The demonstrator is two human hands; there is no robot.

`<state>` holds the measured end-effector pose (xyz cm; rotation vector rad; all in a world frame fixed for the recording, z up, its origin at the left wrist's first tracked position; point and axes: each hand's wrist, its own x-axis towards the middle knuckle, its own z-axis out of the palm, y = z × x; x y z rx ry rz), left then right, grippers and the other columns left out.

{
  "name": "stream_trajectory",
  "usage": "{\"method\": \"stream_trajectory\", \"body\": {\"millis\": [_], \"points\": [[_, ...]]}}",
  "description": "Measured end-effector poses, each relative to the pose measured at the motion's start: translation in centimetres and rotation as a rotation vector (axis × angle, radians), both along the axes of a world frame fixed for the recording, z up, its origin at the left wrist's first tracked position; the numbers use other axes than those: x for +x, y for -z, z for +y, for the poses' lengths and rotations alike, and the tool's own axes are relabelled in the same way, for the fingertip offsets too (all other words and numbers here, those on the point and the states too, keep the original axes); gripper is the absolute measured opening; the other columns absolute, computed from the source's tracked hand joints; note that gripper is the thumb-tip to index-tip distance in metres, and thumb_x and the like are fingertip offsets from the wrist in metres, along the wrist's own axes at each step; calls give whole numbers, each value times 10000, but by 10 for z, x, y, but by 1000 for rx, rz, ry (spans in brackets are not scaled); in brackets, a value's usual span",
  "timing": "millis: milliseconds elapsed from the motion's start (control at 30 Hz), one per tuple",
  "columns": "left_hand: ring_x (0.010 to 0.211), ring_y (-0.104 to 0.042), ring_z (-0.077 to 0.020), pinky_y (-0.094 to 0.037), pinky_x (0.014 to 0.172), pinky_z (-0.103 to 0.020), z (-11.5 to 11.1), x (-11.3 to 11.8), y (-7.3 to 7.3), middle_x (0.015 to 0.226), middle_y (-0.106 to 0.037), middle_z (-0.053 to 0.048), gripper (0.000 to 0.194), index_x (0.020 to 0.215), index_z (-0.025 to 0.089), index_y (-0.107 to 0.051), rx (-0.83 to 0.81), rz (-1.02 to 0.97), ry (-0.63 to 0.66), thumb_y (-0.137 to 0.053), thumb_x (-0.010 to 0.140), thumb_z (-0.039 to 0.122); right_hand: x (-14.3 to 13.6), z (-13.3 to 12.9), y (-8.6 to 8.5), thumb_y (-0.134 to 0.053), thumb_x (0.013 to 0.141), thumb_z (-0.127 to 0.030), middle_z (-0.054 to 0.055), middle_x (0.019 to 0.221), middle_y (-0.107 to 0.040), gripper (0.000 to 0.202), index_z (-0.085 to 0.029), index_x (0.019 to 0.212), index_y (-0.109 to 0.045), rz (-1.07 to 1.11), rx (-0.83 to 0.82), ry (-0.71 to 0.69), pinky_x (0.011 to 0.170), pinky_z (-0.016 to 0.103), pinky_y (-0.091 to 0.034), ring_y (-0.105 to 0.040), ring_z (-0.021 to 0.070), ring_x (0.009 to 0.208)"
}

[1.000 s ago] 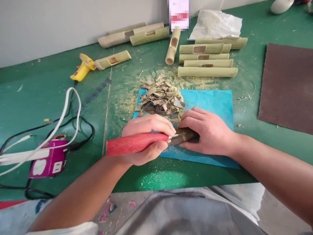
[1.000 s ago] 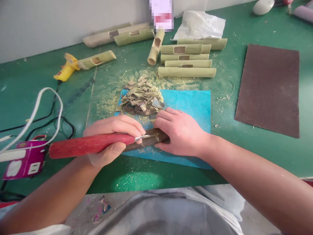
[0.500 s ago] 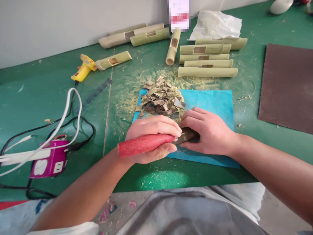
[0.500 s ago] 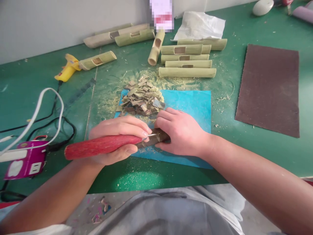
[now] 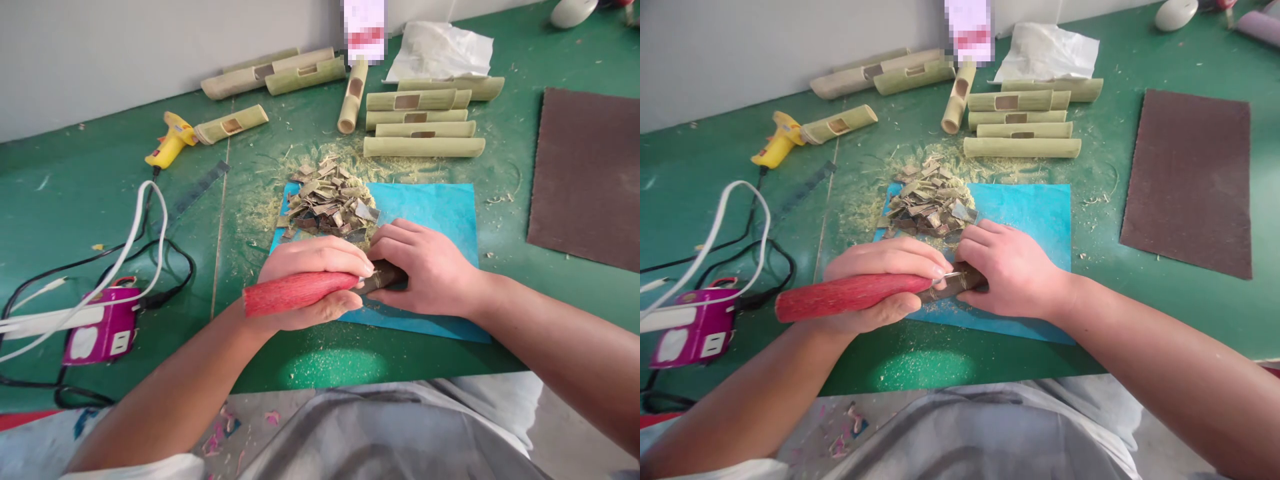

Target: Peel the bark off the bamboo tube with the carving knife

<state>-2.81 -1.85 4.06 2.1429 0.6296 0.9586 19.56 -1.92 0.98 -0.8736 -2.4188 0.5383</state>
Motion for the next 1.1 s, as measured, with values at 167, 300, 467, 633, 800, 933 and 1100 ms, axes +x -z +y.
{"method": "stream_trajectory", "body": {"millis": [167,300,467,633,800,933,1100], "points": [[831,-728,-149,-602,765,-266,-3,4,-5,923,-766,-82,77,917,161,-714,8,48,-6,-692,879,224,0,-1,0,-677,823,-324,89,911,-680,188,-158,907,-649,6,3,2,682,351,-472,-565,218,803],[717,-701,-129,-578,676,-255,-9,7,-8,790,-751,-36,97,814,179,-681,41,31,-93,-622,834,104,-1,-2,1,-687,823,-342,95,910,-686,206,-155,902,-646,11,30,10,666,358,-474,-573,225,798],[615,-661,-129,-537,566,-262,-16,4,-5,687,-707,-17,132,749,205,-634,89,-35,-166,-574,834,124,1,-2,3,-695,821,-359,104,935,-696,227,-157,911,-642,16,63,14,668,362,-486,-584,230,802],[588,-652,-125,-535,558,-257,-18,1,-1,665,-687,-23,100,761,186,-644,128,-85,-180,-586,828,138,1,-2,2,-683,822,-354,108,960,-700,216,-166,918,-636,8,46,12,670,361,-487,-589,230,814],[661,-701,-131,-572,604,-252,-11,-1,2,729,-723,-30,136,792,187,-668,102,-117,-180,-588,896,225,1,-1,1,-680,827,-376,106,968,-700,227,-174,918,-631,-10,10,22,681,364,-485,-589,233,833],[795,-739,-162,-622,730,-297,-5,0,2,861,-772,-57,163,888,205,-710,27,-51,-132,-656,909,357,1,-1,0,-691,823,-363,102,953,-697,227,-169,927,-635,-10,-16,14,689,361,-480,-597,238,850],[835,-746,-161,-628,786,-283,-2,2,2,899,-781,-64,195,923,205,-722,14,-5,-83,-710,880,395,1,-1,0,-692,816,-350,95,968,-693,220,-180,940,-627,-7,-27,14,698,355,-472,-585,232,858]]}}
